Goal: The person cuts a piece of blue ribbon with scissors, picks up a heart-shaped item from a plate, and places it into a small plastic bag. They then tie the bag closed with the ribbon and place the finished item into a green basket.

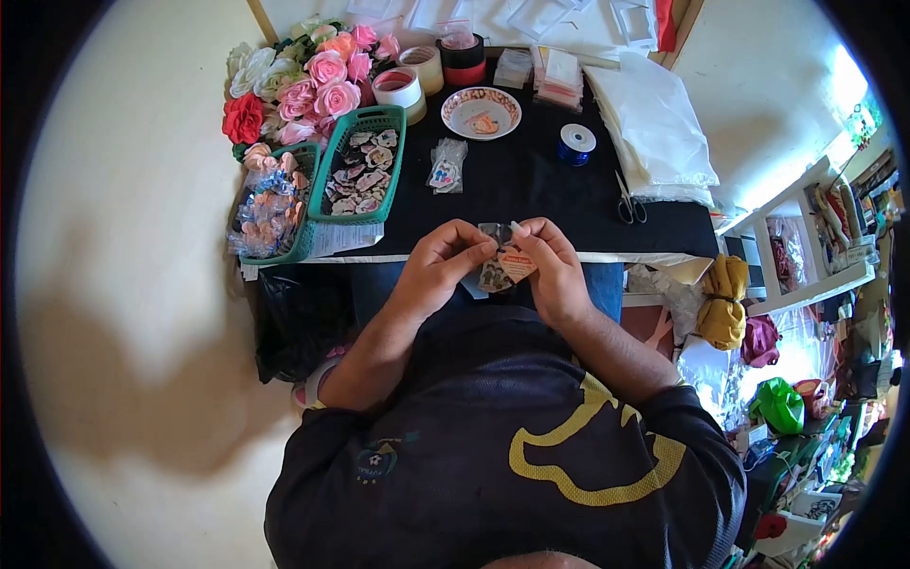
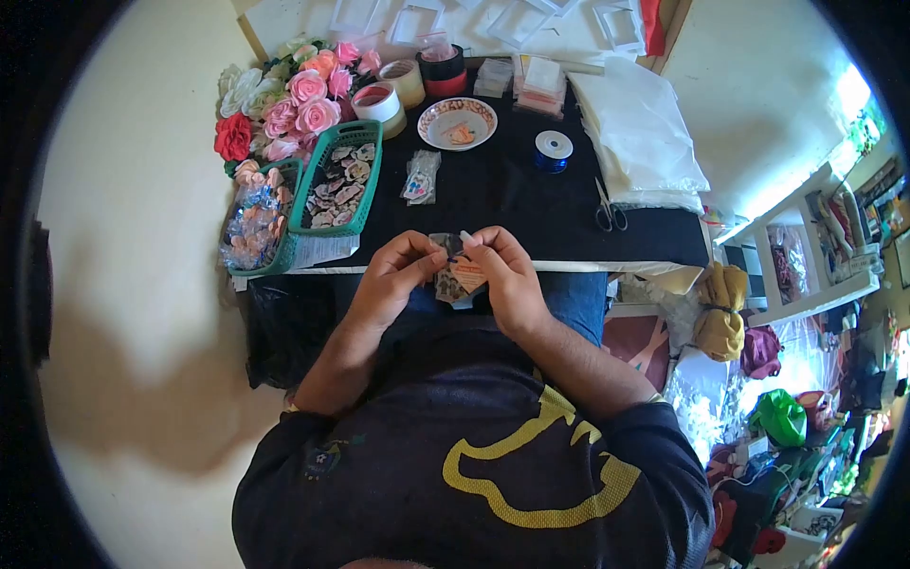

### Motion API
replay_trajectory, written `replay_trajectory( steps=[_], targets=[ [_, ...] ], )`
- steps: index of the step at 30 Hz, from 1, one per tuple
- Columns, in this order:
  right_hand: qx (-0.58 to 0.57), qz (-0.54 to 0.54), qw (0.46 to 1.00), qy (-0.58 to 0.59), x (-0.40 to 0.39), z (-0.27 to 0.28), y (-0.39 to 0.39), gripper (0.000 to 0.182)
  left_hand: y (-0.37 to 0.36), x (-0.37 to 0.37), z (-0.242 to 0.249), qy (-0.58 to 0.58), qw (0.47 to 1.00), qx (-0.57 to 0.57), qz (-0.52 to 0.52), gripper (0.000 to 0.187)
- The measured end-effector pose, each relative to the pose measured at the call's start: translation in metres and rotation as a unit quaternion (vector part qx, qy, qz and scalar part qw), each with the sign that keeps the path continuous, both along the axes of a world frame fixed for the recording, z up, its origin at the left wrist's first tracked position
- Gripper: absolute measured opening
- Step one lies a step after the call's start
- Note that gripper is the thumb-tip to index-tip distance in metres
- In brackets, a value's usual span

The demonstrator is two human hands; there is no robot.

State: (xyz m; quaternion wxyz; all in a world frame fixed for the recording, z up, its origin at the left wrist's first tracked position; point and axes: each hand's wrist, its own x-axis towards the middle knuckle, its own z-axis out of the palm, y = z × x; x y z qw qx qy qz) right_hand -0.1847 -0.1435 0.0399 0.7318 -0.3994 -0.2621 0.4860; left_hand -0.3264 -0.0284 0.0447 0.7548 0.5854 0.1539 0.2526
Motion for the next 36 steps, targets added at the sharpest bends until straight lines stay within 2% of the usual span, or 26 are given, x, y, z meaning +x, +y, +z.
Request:
replay_trajectory(
  steps=[6, 9, 11, 16, 18, 21, 27, 29, 32, 36],
  targets=[
    [0.005, -0.069, 0.997, -0.047, -0.006, 0.002, 0.002, 0.013, 0.002, -0.001, -0.001, -0.011, 1.0, 0.022, 0.013, 0.01],
    [0.002, -0.063, 0.991, -0.114, -0.006, 0.005, 0.003, 0.019, 0.006, -0.004, -0.001, -0.018, 1.0, 0.012, 0.003, 0.009],
    [-0.059, 0.019, 0.98, -0.19, -0.002, 0.003, 0.002, 0.018, 0.006, -0.004, -0.001, -0.025, 1.0, 0.014, 0.01, 0.01],
    [-0.042, 0.007, 0.984, -0.175, -0.003, 0.003, 0.002, 0.02, 0.005, -0.005, -0.003, -0.037, 0.999, -0.008, 0.017, 0.012],
    [-0.021, -0.008, 0.984, -0.174, -0.004, 0.003, 0.001, 0.022, 0.008, -0.008, -0.005, 0.006, 0.997, 0.075, -0.003, 0.012],
    [-0.028, -0.009, 0.981, -0.189, -0.002, 0.004, 0.0, 0.023, 0.004, -0.007, -0.001, 0.0, 0.996, 0.087, -0.009, 0.013],
    [-0.052, 0.013, 0.989, -0.137, -0.002, 0.005, 0.0, 0.022, 0.003, -0.003, -0.008, -0.033, 0.996, 0.082, -0.003, 0.011],
    [-0.055, 0.018, 0.981, -0.185, -0.004, 0.006, -0.002, 0.02, 0.001, -0.003, -0.008, -0.039, 0.997, 0.071, -0.003, 0.01],
    [-0.028, 0.013, 0.989, -0.142, -0.007, 0.005, -0.001, 0.017, 0.002, -0.003, -0.011, -0.046, 0.996, 0.078, -0.009, 0.008],
    [-0.027, -0.003, 0.987, -0.159, -0.01, 0.003, 0.001, 0.011, 0.003, -0.004, -0.013, -0.049, 0.997, 0.058, -0.015, 0.007]
  ],
)
